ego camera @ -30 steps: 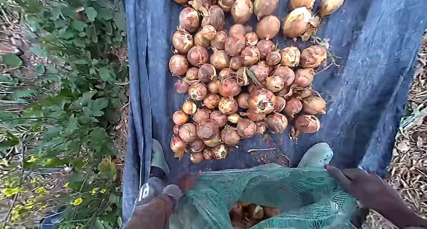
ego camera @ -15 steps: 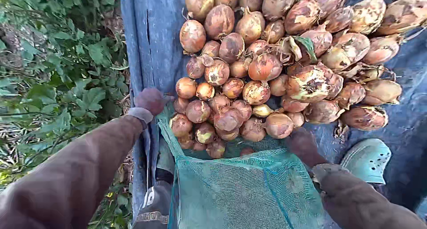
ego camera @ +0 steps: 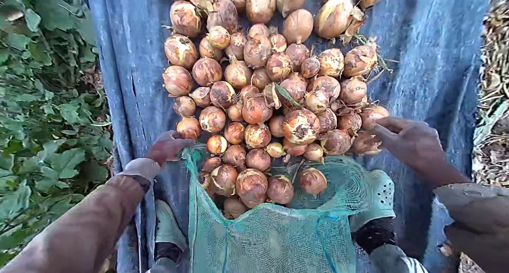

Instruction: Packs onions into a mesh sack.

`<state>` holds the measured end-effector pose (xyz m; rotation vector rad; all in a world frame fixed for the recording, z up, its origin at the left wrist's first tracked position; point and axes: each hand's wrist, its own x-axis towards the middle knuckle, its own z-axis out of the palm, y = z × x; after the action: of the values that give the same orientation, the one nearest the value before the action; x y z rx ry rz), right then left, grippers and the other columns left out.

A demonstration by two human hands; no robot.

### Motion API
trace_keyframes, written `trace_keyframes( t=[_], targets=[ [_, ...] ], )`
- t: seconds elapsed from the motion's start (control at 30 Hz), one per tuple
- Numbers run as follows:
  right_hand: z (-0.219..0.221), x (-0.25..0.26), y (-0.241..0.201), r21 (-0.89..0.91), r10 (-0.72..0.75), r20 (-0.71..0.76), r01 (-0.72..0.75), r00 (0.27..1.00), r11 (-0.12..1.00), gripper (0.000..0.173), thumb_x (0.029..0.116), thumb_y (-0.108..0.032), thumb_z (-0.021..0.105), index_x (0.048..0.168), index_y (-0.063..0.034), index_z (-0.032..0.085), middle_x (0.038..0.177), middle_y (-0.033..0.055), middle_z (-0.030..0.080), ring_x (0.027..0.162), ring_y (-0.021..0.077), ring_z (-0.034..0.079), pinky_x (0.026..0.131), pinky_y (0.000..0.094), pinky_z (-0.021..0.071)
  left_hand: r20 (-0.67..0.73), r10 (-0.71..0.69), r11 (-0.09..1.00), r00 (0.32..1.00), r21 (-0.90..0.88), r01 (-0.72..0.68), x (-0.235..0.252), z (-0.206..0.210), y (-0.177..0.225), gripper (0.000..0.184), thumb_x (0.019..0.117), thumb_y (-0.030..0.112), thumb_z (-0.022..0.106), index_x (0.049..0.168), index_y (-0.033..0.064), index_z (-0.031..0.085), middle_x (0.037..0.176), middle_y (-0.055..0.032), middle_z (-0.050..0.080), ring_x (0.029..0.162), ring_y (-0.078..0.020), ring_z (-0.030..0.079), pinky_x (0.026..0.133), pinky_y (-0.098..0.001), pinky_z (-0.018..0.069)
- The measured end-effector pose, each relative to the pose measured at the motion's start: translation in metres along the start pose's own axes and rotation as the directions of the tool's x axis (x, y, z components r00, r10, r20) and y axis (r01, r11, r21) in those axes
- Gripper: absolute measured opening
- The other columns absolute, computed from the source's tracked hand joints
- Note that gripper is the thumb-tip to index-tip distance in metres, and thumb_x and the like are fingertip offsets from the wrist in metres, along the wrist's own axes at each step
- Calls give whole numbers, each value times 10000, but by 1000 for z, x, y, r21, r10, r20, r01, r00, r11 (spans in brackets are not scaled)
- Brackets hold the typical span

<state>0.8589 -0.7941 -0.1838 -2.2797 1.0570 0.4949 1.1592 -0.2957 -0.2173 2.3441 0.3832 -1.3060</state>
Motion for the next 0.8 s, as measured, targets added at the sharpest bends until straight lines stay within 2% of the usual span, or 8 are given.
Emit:
trace_keyframes(
  t=[0.07,0.13,0.23,0.3,0.5,0.6,0.73,0.8],
  targets=[
    [-16,38,-12,49,-82,-131,89,988,995,441,1037,-458,553,1352,-156,611,1307,175,648,1141,378,663,953,663,516,-58,110,959,992,-258,-121,1,-23,16,726,937,341,750,1544,254,361,1439,-174,533,1232,-444,567,889,-680,511],
    [-14,81,-23,206,-56,-132,83,990,975,657,1007,-564,538,1530,-180,439,1496,194,504,1325,397,534,1052,652,441,-133,183,879,974,-423,-222,11,-34,45,733,979,500,645,1593,365,267,1554,-116,458,1371,-456,476,941,-752,458],
    [13,135,-48,594,48,-144,48,988,803,851,940,-619,636,1620,-346,204,1517,106,517,1312,275,586,1019,547,533,-168,159,861,973,-459,-220,59,-37,84,813,864,785,583,1565,486,301,1596,-73,421,1422,-430,432,965,-798,402],
    [19,164,-65,637,8,-151,91,989,765,937,916,-641,654,1636,-397,106,1619,57,390,1379,232,526,1059,534,519,-209,187,863,960,-431,-262,92,-29,97,877,804,822,622,1535,406,373,1450,-102,569,1286,-357,585,942,-674,517],
    [12,220,-92,448,46,-74,-8,996,894,987,756,-799,693,1552,-337,335,1352,114,632,1148,281,680,902,589,581,-39,269,794,962,-557,-244,79,-14,102,770,820,779,632,1400,276,561,1253,-38,686,1140,-233,670,923,-518,576],
    [8,208,-124,452,-23,178,-61,984,890,856,856,-749,633,1564,-385,319,1380,106,622,1169,298,668,917,579,571,52,317,786,947,-573,-232,76,-29,105,708,897,768,530,1386,258,577,1284,-34,671,1174,-233,652,953,-511,564],
    [24,187,-145,592,-69,464,-251,883,766,821,880,-865,393,1479,-310,481,1327,51,659,1166,261,665,920,551,575,183,285,859,941,-484,-166,78,-26,126,716,920,781,466,1337,219,618,1223,-67,699,1113,-249,682,918,-522,578],
    [39,177,-152,702,-143,512,-316,847,638,872,895,-878,316,1532,-291,413,1419,65,610,1252,293,630,981,568,562,220,313,867,924,-463,-184,77,-28,125,680,960,748,426,1326,214,632,1206,-63,706,1107,-240,684,919,-507,577]
  ],
)
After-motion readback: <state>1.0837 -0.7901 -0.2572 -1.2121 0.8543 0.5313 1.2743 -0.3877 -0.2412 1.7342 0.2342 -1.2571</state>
